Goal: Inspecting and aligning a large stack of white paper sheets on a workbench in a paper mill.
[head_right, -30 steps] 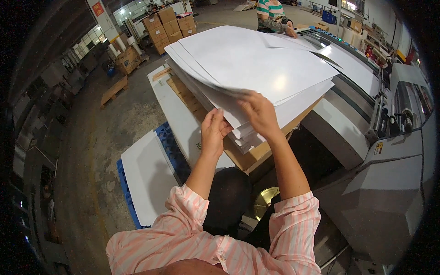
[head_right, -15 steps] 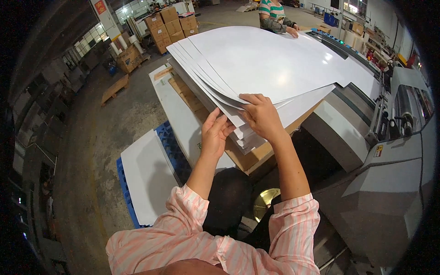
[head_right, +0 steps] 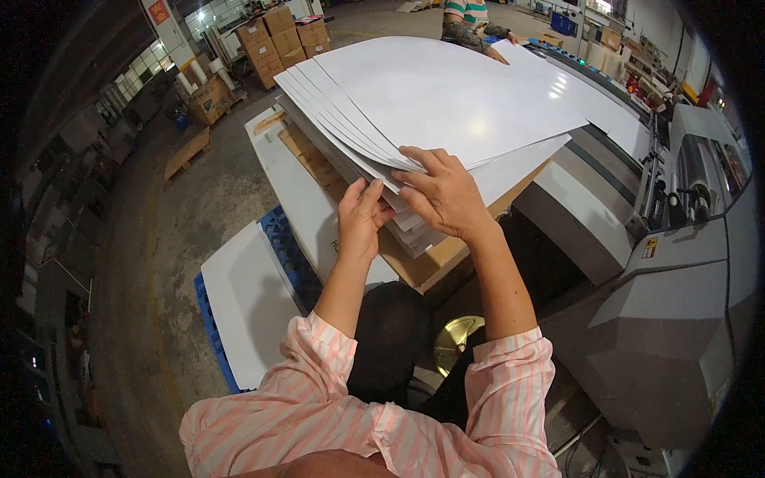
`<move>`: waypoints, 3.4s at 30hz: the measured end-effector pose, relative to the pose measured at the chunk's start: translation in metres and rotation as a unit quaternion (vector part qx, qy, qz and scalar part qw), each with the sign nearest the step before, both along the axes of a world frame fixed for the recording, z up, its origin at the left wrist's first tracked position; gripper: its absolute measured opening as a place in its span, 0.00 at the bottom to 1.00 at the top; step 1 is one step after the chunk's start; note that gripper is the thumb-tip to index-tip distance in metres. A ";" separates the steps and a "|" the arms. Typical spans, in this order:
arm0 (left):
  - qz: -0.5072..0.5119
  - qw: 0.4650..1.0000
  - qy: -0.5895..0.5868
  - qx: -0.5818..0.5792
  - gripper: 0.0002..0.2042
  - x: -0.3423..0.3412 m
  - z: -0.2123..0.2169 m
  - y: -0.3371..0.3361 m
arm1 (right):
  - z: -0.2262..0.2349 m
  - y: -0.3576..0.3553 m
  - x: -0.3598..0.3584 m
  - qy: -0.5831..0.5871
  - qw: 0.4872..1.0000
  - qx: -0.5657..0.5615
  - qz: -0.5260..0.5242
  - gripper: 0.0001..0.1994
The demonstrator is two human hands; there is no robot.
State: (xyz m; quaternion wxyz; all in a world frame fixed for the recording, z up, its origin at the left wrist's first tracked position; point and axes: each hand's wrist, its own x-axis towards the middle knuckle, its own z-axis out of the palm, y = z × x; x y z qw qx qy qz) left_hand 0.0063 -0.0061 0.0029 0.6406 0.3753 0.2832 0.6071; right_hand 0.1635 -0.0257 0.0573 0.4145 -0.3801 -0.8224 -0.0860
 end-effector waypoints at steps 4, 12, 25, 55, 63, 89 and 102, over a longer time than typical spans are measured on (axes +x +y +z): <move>0.032 0.999 -0.014 -0.011 0.25 -0.001 -0.005 0.000 | 0.000 -0.001 -0.003 -0.032 0.999 0.026 -0.011 0.11; -0.016 0.999 -0.044 0.006 0.22 -0.003 0.000 0.000 | -0.003 0.007 -0.004 0.038 0.998 0.024 -0.045 0.08; 0.020 0.999 -0.007 0.025 0.12 0.001 -0.008 -0.003 | -0.003 0.012 -0.005 0.066 0.996 0.023 -0.060 0.16; 0.018 0.998 0.038 0.040 0.09 0.006 0.005 -0.012 | -0.010 0.016 -0.003 -0.002 0.998 -0.051 -0.024 0.18; 0.057 0.994 0.079 0.054 0.16 0.010 0.002 -0.011 | -0.020 0.028 -0.005 0.289 0.937 -0.198 0.008 0.16; -0.001 1.000 -0.018 0.010 0.21 0.001 0.001 0.001 | 0.007 0.001 -0.001 -0.075 0.995 -0.012 -0.065 0.15; 0.049 0.998 0.043 -0.011 0.34 0.003 -0.001 0.000 | -0.021 0.030 -0.012 0.520 0.796 -0.304 0.051 0.13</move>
